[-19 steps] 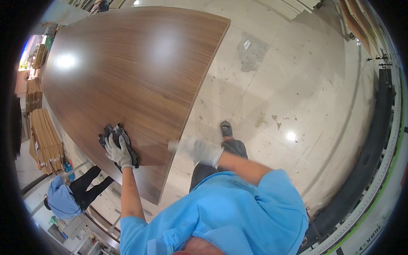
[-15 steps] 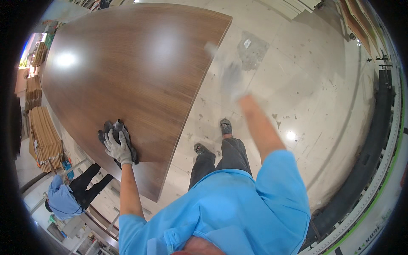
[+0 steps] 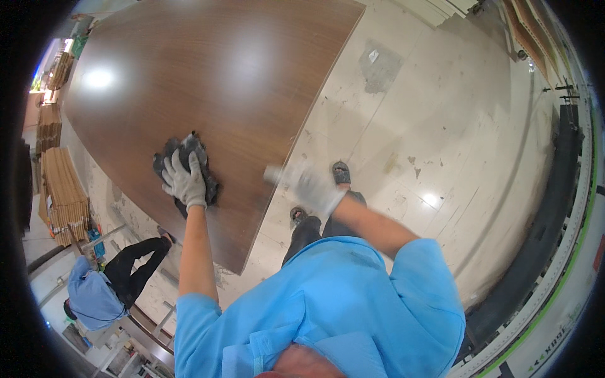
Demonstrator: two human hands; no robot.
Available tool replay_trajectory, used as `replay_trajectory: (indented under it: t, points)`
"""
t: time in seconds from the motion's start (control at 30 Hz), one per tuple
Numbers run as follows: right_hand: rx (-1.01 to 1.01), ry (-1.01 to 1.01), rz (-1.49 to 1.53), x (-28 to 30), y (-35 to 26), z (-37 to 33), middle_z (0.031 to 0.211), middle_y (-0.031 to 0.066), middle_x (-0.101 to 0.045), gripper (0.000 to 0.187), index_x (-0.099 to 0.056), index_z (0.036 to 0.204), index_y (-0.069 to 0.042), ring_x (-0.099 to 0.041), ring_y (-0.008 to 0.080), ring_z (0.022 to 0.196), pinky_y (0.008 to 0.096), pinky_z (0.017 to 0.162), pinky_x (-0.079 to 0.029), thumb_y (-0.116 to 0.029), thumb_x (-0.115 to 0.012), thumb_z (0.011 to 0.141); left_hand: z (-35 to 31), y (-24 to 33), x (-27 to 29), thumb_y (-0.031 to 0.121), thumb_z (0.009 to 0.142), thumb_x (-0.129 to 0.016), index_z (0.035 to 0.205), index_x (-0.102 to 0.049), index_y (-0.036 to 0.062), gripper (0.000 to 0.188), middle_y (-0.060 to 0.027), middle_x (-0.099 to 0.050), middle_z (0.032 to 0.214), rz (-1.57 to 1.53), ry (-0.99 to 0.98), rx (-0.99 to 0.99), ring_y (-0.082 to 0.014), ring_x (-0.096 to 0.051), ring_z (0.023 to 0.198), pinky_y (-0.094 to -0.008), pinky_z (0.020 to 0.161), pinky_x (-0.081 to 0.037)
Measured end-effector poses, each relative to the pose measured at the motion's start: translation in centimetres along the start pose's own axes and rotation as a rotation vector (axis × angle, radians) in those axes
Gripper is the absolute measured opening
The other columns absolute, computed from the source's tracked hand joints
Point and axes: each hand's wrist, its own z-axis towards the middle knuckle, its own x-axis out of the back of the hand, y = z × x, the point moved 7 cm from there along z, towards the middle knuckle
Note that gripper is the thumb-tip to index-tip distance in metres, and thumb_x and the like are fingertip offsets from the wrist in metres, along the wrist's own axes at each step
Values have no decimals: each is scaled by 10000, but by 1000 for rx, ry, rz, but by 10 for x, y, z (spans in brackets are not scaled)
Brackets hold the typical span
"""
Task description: The person wipes a large wooden board with a dark cloth, moving across the surface and edges. They occasionally use a small tool to scrape or clean the edges. The person continues wiping different sections of the board throughout the clip.
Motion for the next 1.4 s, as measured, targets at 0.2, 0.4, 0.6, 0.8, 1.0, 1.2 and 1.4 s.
replay_trajectory:
  t: [0.2, 0.4, 0.6, 0.8, 1.0, 1.2, 1.4]
  points:
    - [-531, 300, 186, 35, 53, 13, 884, 83, -663, 433, -580, 1342, -167, -659, 201, 730, 351, 587, -525, -62, -537, 924, -23, -33, 6, 637, 957, -479, 1457, -478, 268, 622, -153, -381, 1586, -51, 35, -166, -450, -300, 1458, -646, 1185, -142]
    - [16, 278, 500, 76, -131, -17, 859, 73, -641, 544, -561, 1387, -193, -648, 235, 763, 381, 657, -525, -41, -538, 865, -59, -84, 16, 651, 948, -478, 1457, -474, 267, 638, -157, -387, 1578, -1, 9, -139, -469, -311, 1446, -663, 1180, -142]
    - [-411, 270, 175, 90, -60, 1, 932, 86, -662, 610, -533, 1427, -215, -665, 253, 839, 390, 708, -543, -15, -530, 851, -53, -81, 5, 672, 954, -445, 1470, -448, 280, 648, -135, -369, 1593, 66, -20, -117, -445, -311, 1450, -660, 1176, -156]
    - [363, -78, 556, 10, -282, -64, 837, 117, -655, 302, -690, 1099, -198, -665, 289, 792, 428, 642, -533, -95, -564, 844, -56, -81, 11, 677, 952, -445, 1471, -447, 278, 655, -140, -363, 1594, 9, -4, -133, -451, -302, 1453, -669, 1171, -151]
    - [-407, 330, 527, -1, -44, -52, 1190, 143, -683, 409, -583, 1374, -81, -640, 266, 1018, 368, 927, -492, -163, -463, 992, -56, -81, 10, 660, 943, -476, 1459, -466, 271, 646, -148, -380, 1582, 35, 4, -138, -456, -316, 1444, -668, 1171, -160]
    - [-725, 833, 635, 65, 180, 17, 965, 100, -659, 443, -582, 1407, -139, -588, 169, 837, 297, 790, -487, -50, -436, 999, -56, -85, 9, 639, 955, -488, 1470, -454, 274, 633, -111, -368, 1596, 34, -3, -132, -412, -299, 1465, -615, 1191, -146]
    - [-551, 993, 461, 63, 213, 59, 935, 115, -675, 522, -612, 1375, -169, -603, 261, 828, 376, 855, -513, 15, -466, 909, -56, -85, 15, 653, 938, -500, 1448, -487, 251, 650, -137, -395, 1572, -4, 36, -172, -424, -318, 1448, -637, 1178, -168]
